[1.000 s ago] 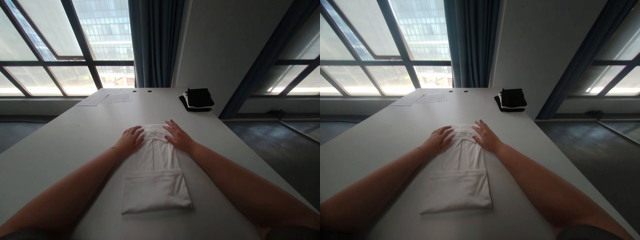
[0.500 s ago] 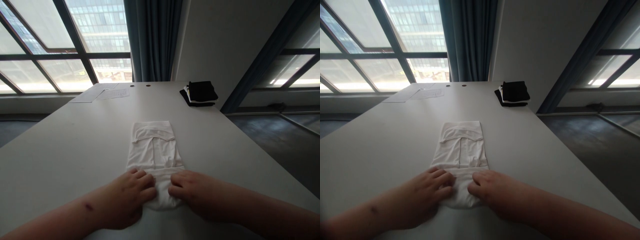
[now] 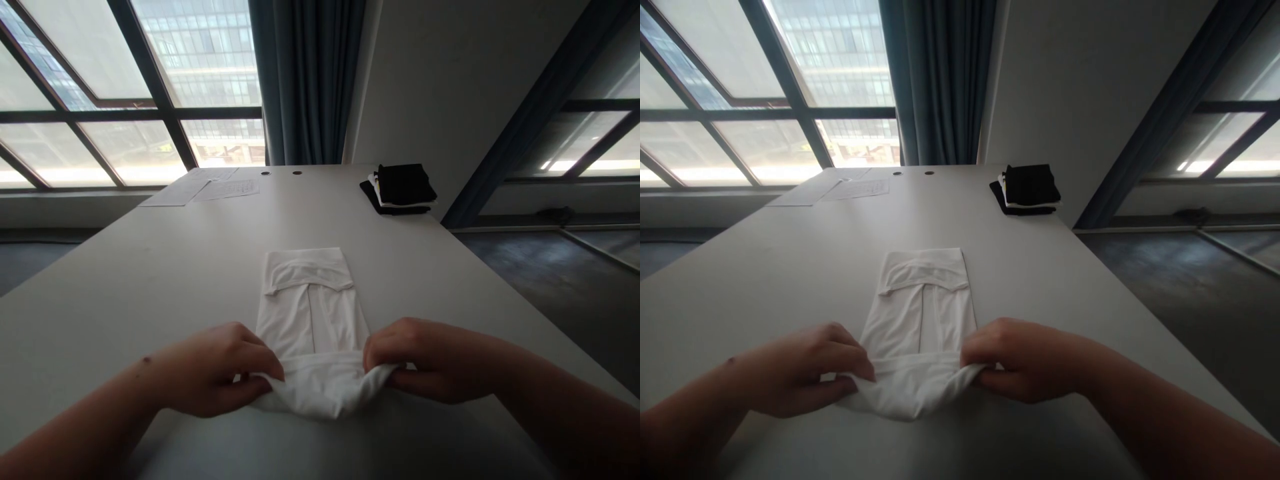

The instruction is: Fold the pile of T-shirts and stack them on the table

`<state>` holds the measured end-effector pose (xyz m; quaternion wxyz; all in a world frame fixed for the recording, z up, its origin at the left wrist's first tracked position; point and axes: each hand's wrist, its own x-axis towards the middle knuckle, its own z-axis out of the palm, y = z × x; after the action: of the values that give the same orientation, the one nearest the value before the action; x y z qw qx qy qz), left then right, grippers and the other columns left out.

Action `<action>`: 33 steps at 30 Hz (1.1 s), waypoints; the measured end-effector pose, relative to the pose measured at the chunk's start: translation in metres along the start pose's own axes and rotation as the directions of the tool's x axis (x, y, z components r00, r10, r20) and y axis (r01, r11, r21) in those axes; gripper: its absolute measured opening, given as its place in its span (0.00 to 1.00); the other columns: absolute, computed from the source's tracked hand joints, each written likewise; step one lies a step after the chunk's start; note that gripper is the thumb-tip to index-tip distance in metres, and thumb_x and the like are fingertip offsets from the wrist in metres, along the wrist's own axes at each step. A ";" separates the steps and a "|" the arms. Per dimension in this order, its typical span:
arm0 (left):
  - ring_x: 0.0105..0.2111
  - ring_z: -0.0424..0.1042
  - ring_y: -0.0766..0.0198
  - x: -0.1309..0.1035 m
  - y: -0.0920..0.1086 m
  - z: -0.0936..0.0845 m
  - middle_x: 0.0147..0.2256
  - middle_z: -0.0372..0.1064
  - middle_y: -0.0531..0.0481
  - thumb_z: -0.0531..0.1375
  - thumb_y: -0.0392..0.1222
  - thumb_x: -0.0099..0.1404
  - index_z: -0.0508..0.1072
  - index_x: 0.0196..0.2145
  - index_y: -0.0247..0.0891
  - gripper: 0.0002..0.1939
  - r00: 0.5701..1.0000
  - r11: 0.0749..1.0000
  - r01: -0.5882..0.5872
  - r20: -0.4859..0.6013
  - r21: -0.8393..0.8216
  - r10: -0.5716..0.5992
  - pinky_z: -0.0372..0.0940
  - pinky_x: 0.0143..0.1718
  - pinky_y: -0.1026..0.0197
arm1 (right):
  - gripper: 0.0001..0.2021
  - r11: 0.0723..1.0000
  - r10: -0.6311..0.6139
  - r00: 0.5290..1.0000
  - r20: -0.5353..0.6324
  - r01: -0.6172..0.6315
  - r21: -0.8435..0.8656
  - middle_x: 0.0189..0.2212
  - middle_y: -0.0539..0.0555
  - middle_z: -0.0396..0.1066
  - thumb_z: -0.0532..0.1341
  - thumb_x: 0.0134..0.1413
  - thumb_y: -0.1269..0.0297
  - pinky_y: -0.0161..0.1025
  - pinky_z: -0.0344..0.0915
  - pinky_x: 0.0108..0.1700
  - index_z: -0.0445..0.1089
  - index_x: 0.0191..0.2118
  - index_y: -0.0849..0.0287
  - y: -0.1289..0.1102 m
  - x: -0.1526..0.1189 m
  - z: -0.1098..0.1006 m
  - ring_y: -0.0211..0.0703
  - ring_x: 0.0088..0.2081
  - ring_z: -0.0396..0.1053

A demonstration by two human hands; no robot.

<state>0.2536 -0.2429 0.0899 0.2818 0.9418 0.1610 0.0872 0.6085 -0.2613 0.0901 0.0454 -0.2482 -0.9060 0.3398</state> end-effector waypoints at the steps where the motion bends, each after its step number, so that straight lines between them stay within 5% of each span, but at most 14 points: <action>1: 0.27 0.76 0.61 -0.001 0.001 -0.001 0.29 0.78 0.47 0.57 0.36 0.73 0.78 0.46 0.41 0.10 0.999 0.998 -0.036 -0.007 -0.059 0.035 0.68 0.32 0.63 | 0.08 0.996 -0.021 1.000 0.005 0.021 0.085 0.32 0.55 0.76 0.57 0.68 0.67 0.35 0.65 0.38 0.72 0.38 0.59 -0.001 -0.002 -0.002 0.41 0.34 0.72; 5: 0.28 0.77 0.60 -0.004 0.004 -0.003 0.29 0.78 0.43 0.60 0.44 0.73 0.80 0.43 0.41 0.09 0.990 0.970 -0.123 -0.096 -0.211 0.105 0.70 0.31 0.63 | 0.16 0.908 -0.069 0.997 -0.017 0.070 0.413 0.25 0.51 0.70 0.59 0.70 0.54 0.33 0.63 0.32 0.72 0.35 0.61 -0.003 -0.007 -0.003 0.37 0.28 0.66; 8: 0.31 0.76 0.60 -0.002 -0.001 -0.003 0.32 0.78 0.44 0.59 0.47 0.75 0.80 0.42 0.39 0.12 0.978 0.962 0.036 -0.190 -0.270 -0.090 0.71 0.33 0.64 | 0.20 0.860 0.074 0.986 -0.146 0.011 0.511 0.25 0.49 0.67 0.62 0.68 0.48 0.33 0.60 0.30 0.73 0.35 0.62 0.002 -0.005 -0.001 0.36 0.27 0.63; 10: 0.31 0.75 0.61 0.002 -0.013 -0.001 0.32 0.77 0.46 0.58 0.52 0.75 0.79 0.41 0.37 0.16 0.927 0.914 0.192 -0.240 -0.358 -0.288 0.69 0.32 0.64 | 0.19 0.850 0.233 0.924 -0.301 -0.043 0.525 0.27 0.49 0.68 0.64 0.66 0.47 0.34 0.60 0.31 0.74 0.36 0.61 0.012 0.002 0.001 0.37 0.28 0.63; 14: 0.26 0.69 0.64 0.010 -0.051 0.006 0.27 0.69 0.52 0.59 0.61 0.71 0.76 0.40 0.37 0.22 0.766 0.777 0.377 -0.301 -0.504 -0.567 0.65 0.27 0.64 | 0.18 0.839 0.444 0.720 -0.534 -0.124 0.531 0.30 0.50 0.72 0.65 0.62 0.47 0.36 0.64 0.35 0.75 0.40 0.59 0.041 0.026 0.007 0.41 0.31 0.68; 19: 0.29 0.69 0.61 0.018 -0.087 0.018 0.27 0.70 0.53 0.57 0.59 0.68 0.77 0.38 0.41 0.19 0.624 0.726 0.627 -0.376 -0.283 -0.685 0.63 0.31 0.60 | 0.13 0.888 0.458 0.603 -0.653 -0.332 0.317 0.29 0.50 0.72 0.63 0.62 0.55 0.41 0.68 0.40 0.76 0.46 0.58 0.081 0.054 0.017 0.45 0.33 0.71; 22: 0.34 0.72 0.58 0.023 -0.094 0.026 0.34 0.75 0.50 0.57 0.54 0.68 0.76 0.38 0.42 0.15 0.617 0.706 0.706 -0.445 -0.053 -0.650 0.64 0.37 0.57 | 0.15 0.905 0.323 0.609 -0.725 -0.423 0.047 0.36 0.54 0.73 0.63 0.59 0.65 0.46 0.69 0.49 0.76 0.51 0.58 0.096 0.059 0.023 0.49 0.39 0.72; 27: 0.39 0.73 0.56 0.030 -0.099 0.030 0.41 0.75 0.47 0.54 0.49 0.70 0.75 0.40 0.42 0.13 0.654 0.763 0.644 -0.560 0.058 -0.509 0.67 0.44 0.54 | 0.14 0.906 0.061 0.628 -0.776 -0.361 -0.221 0.48 0.61 0.73 0.58 0.65 0.68 0.53 0.68 0.59 0.76 0.52 0.56 0.091 0.057 0.030 0.54 0.52 0.72; 30: 0.43 0.74 0.53 0.031 -0.104 0.030 0.42 0.76 0.46 0.54 0.49 0.70 0.76 0.40 0.42 0.13 0.659 0.787 0.613 -0.597 0.072 -0.458 0.67 0.49 0.51 | 0.17 0.888 0.017 0.710 -0.704 -0.334 -0.316 0.57 0.64 0.72 0.57 0.69 0.63 0.56 0.64 0.65 0.74 0.58 0.57 0.077 0.056 0.036 0.56 0.60 0.69; 33: 0.44 0.74 0.53 0.031 -0.113 0.030 0.41 0.77 0.46 0.55 0.48 0.69 0.76 0.39 0.42 0.12 0.641 0.793 0.609 -0.601 0.021 -0.477 0.68 0.48 0.52 | 0.27 0.850 0.118 0.823 -0.556 -0.373 -0.372 0.70 0.65 0.61 0.56 0.72 0.55 0.59 0.54 0.72 0.65 0.71 0.57 0.069 0.056 0.042 0.59 0.71 0.58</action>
<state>0.2611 -0.1582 0.0040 0.1270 0.8037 0.5225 0.2549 0.5776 -0.2146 0.0094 0.1787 -0.4511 -0.8736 0.0368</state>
